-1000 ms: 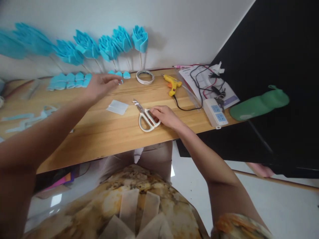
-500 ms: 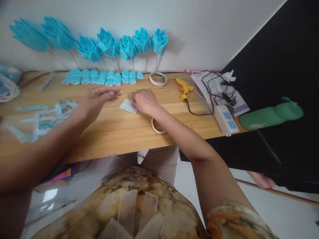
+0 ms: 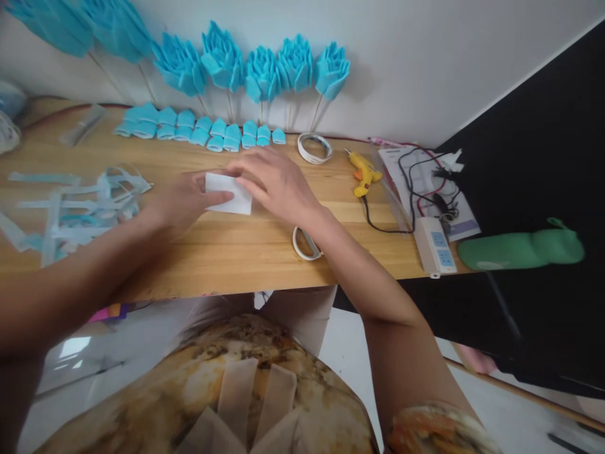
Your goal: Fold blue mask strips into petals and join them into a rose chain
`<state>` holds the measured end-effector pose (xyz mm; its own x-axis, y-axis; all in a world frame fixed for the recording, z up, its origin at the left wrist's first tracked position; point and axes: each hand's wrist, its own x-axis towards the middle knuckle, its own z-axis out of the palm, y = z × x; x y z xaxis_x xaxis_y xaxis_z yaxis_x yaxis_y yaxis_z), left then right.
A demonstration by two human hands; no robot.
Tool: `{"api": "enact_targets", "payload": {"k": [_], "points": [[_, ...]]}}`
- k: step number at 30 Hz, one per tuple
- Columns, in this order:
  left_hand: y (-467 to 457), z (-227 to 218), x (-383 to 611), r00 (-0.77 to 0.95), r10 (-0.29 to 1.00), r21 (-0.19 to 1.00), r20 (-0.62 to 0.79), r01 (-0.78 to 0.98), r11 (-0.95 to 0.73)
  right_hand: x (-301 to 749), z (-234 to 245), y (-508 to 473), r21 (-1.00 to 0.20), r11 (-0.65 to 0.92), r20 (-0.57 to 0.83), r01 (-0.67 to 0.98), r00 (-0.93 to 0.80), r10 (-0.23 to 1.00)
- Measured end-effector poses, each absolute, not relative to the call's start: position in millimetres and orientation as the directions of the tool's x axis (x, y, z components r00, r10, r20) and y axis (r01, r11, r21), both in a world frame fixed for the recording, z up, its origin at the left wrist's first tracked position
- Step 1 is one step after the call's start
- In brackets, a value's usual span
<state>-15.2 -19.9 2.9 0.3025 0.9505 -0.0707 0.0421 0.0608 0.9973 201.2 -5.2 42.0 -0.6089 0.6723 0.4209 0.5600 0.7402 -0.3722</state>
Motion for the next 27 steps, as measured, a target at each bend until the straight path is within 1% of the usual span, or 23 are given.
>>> {"api": "enact_targets", "payload": {"k": [2, 3, 5, 7, 9, 12, 16, 20, 25, 27], "points": [[-22.5, 5.3, -13.0, 0.294, 0.947, 0.978, -0.129, -0.120, 0.171, 205.7, 39.2, -8.1, -0.429, 0.703, 0.489, 0.567, -0.508, 0.709], [-23.4, 6.7, -12.1, 0.297, 0.943, 0.964, -0.150, -0.166, 0.205, 208.5, 36.8, -10.3, -0.465, 0.676, 0.507, 0.572, -0.454, 0.733], [-24.4, 9.0, -10.5, 0.284, 0.944, 0.956, -0.169, -0.187, 0.228, 213.8, 30.2, -15.9, -0.545, 0.623, 0.516, 0.561, -0.362, 0.776], [-25.1, 10.0, -8.8, 0.257, 0.948, 0.955, -0.186, -0.181, 0.236, 217.6, 22.7, -21.6, -0.607, 0.590, 0.505, 0.532, -0.314, 0.803], [-25.6, 9.1, -7.1, 0.236, 0.951, 0.946, -0.200, -0.206, 0.250, 219.0, 16.4, -25.7, -0.623, 0.595, 0.503, 0.508, -0.322, 0.802], [-26.5, 6.9, -5.4, 0.238, 0.951, 0.936, -0.195, -0.244, 0.253, 217.9, 11.8, -27.7, -0.578, 0.645, 0.511, 0.500, -0.395, 0.763], [-28.3, 7.4, -4.7, 0.231, 0.955, 0.957, -0.185, -0.177, 0.229, 214.3, 8.7, -26.6, -0.539, 0.678, 0.508, 0.500, -0.449, 0.735], [-29.8, 8.1, -4.1, 0.244, 0.949, 0.956, -0.199, -0.166, 0.243, 211.6, 5.3, -27.5, -0.596, 0.652, 0.486, 0.469, -0.435, 0.758], [-29.2, 2.1, -3.5, 0.271, 0.946, 0.946, -0.177, -0.219, 0.239, 209.8, 7.2, -30.2, -0.673, 0.536, 0.366, 0.510, -0.401, 0.840], [-28.8, 0.2, -3.8, 0.269, 0.949, 0.951, -0.163, -0.214, 0.224, 209.1, 8.9, -31.0, -0.698, 0.505, 0.336, 0.508, -0.390, 0.857]]}}
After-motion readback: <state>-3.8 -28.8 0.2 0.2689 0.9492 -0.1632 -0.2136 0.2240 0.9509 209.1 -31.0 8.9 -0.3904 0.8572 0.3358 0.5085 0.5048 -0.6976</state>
